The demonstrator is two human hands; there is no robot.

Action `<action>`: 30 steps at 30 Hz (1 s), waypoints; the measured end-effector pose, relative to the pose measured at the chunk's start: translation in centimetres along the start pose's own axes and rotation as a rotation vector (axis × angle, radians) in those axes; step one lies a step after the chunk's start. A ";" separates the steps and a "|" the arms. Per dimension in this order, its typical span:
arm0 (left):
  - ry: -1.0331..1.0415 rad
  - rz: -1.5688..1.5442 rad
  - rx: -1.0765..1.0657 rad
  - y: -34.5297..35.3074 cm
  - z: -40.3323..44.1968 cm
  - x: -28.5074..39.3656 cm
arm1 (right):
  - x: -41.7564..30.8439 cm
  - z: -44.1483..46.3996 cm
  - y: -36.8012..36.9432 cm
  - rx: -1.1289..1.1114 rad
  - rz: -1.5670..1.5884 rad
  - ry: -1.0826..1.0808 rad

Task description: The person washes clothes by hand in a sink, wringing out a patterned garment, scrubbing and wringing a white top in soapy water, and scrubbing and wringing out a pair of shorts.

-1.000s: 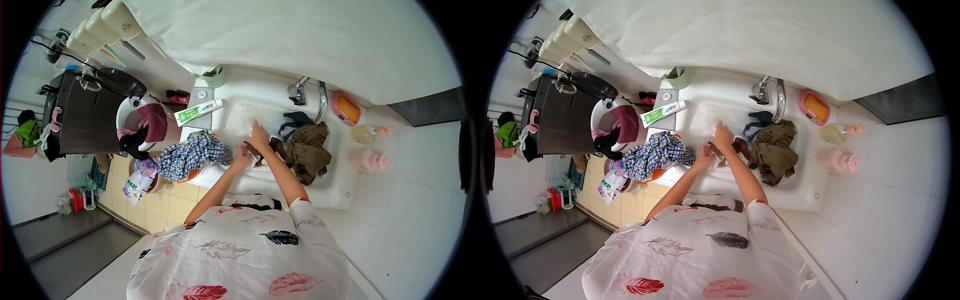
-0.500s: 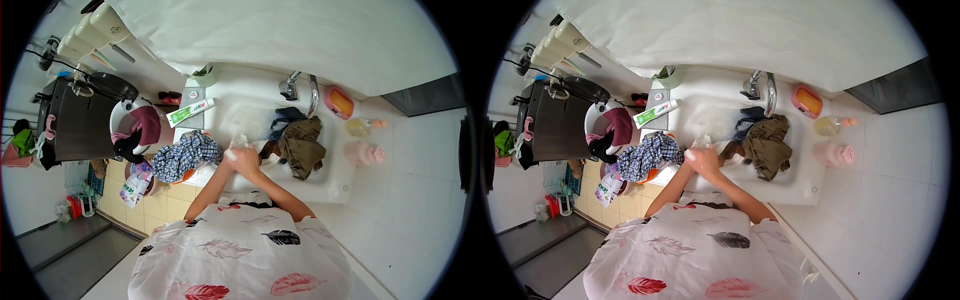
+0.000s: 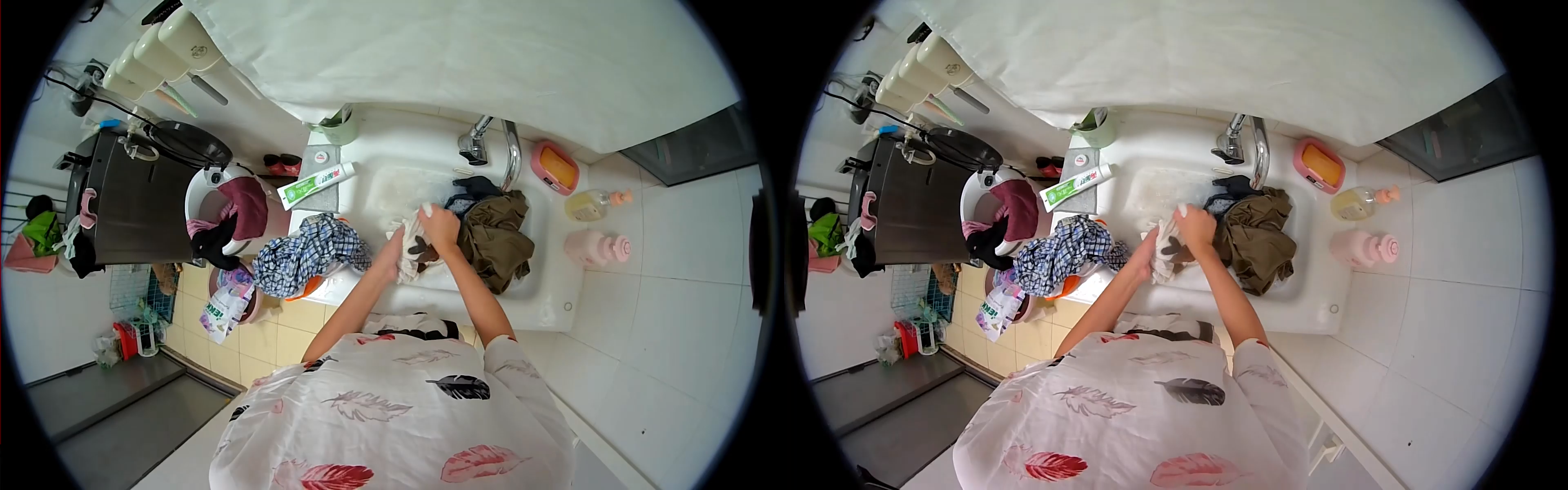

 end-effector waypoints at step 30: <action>0.413 1.074 0.524 -10.3 0.2 3.2 | 1.3 -2.3 3.2 -0.111 -0.118 -0.293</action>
Point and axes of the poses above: each hand's wrist, its own z-axis towards the middle knuckle, its own y-axis out of the palm, x = y × z, the point moved 10 cm from there along z, towards the middle knuckle, and after that the axes turned 7 degrees about -x, right-handed, at the moved point
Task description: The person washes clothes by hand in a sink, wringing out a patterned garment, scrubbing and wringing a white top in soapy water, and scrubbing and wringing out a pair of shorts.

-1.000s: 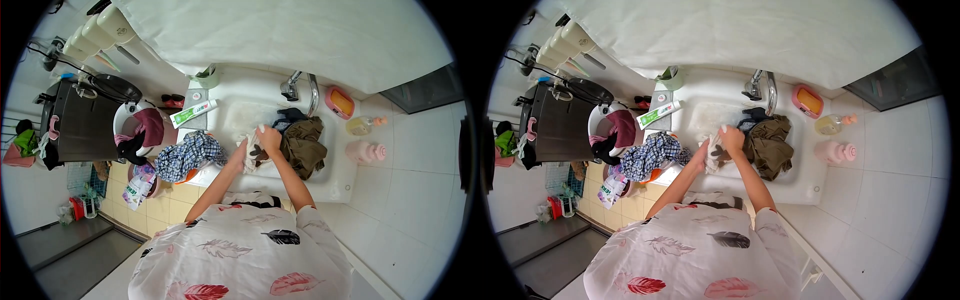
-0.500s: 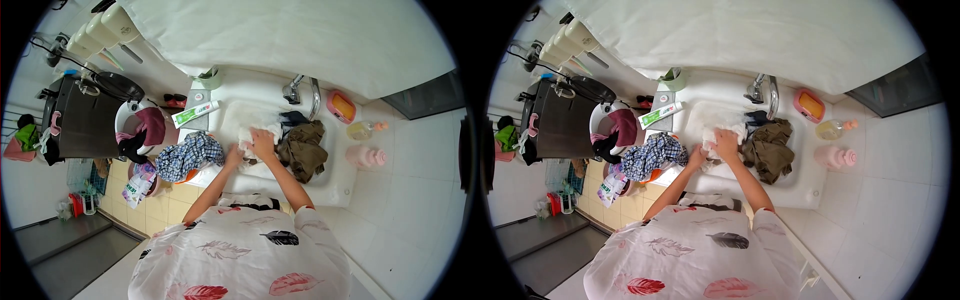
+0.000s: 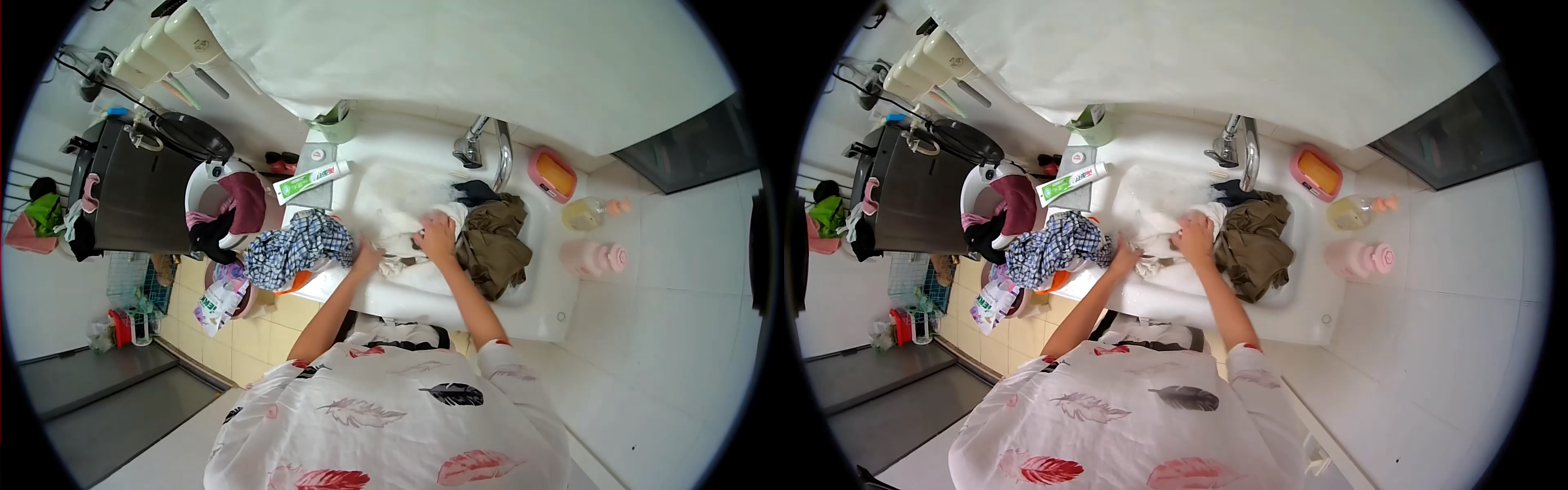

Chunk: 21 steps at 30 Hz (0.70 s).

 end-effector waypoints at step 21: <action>-0.267 -0.578 -0.254 1.3 -0.7 0.4 | -2.3 -2.7 -1.6 0.134 0.030 0.010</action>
Point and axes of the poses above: each hand's wrist, its own z-axis towards the middle knuckle, its own y-axis out of the palm, x = y × z, the point moved 10 cm from there along z, towards the middle knuckle, and after that the axes turned 7 degrees about -x, right-handed, at the moved point
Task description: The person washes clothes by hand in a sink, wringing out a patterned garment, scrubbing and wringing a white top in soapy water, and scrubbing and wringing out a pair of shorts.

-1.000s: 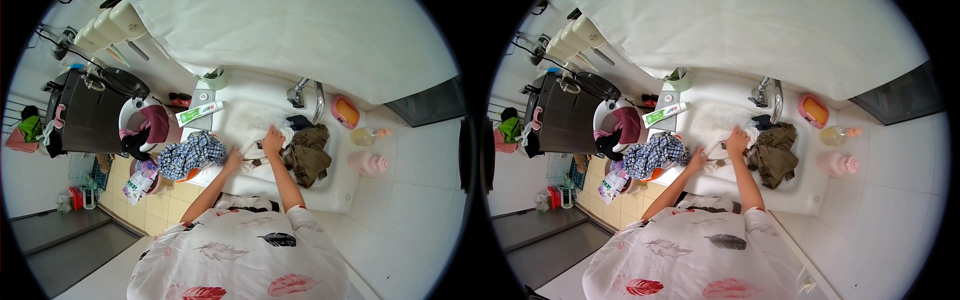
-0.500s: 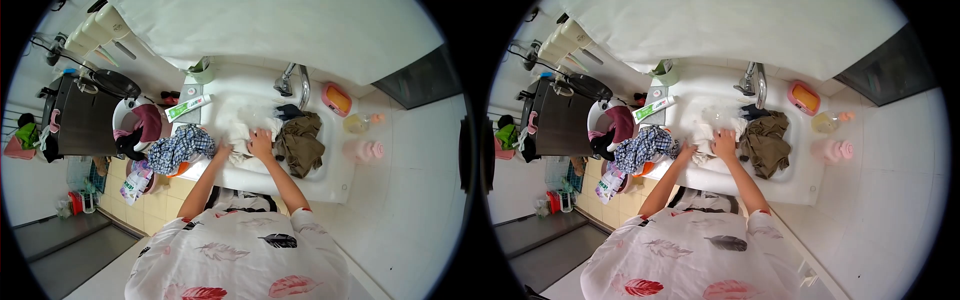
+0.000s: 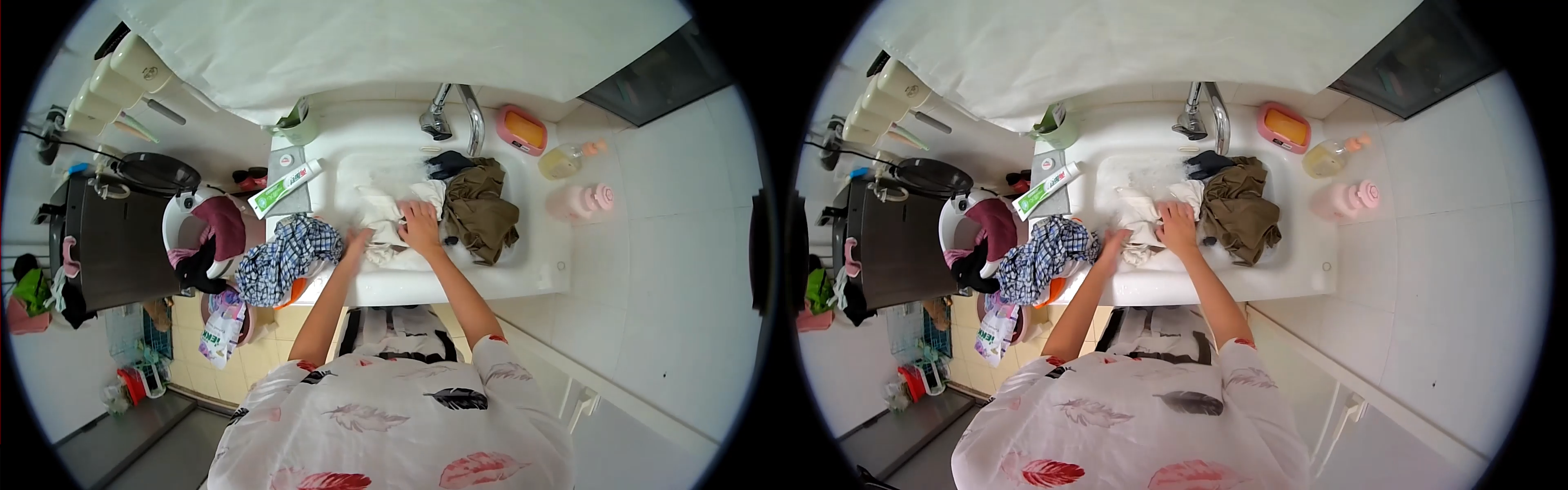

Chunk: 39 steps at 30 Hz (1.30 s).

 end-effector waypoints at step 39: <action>-0.035 0.198 0.137 -0.7 0.8 -0.5 | 0.2 -1.4 0.3 0.119 -0.047 0.066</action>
Point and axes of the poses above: each hand's wrist, its own z-axis towards the middle knuckle, its own y-axis out of the palm, x = y × z, the point moved 10 cm from there along z, towards the middle knuckle, and after that the axes turned 7 degrees about -x, right-handed, at the moved point
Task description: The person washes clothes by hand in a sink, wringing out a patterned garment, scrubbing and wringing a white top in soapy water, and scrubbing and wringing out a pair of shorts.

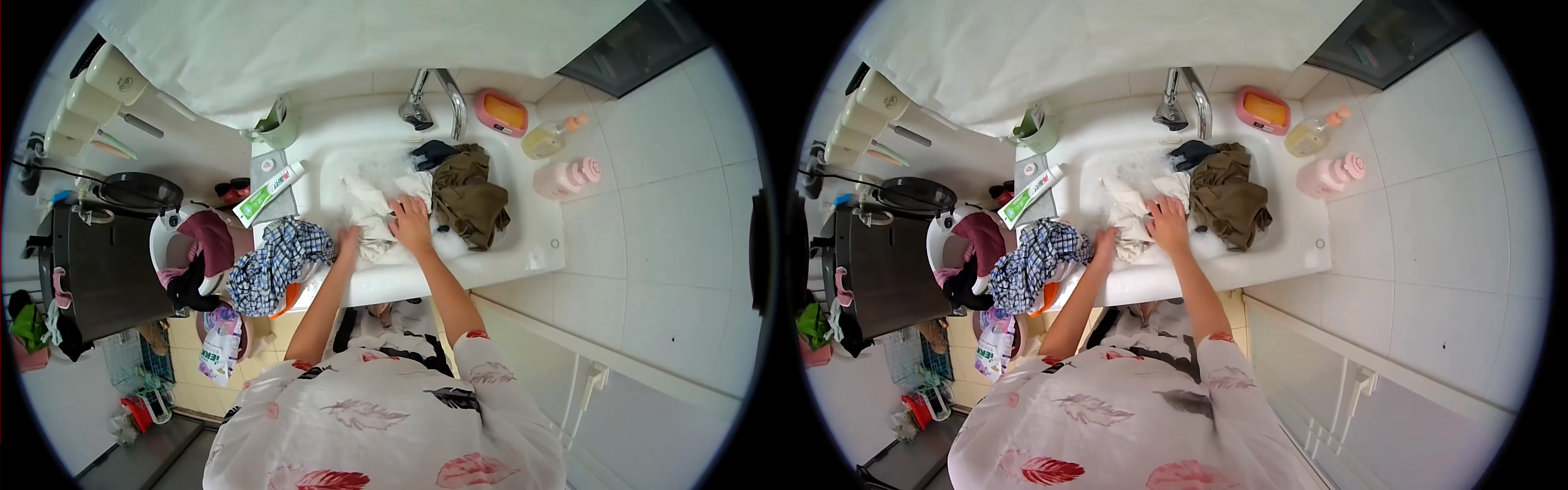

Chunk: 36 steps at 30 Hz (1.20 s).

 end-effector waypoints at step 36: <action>0.041 -0.182 -0.015 0.6 -0.1 -0.2 | 2.8 2.4 0.5 0.010 0.075 0.425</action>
Point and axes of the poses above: each hand's wrist, its own z-axis towards the middle knuckle, its own y-axis out of the palm, x = y × z, the point moved 10 cm from there along z, towards the middle knuckle, and after that the axes turned 7 degrees about -x, right-handed, at the moved point
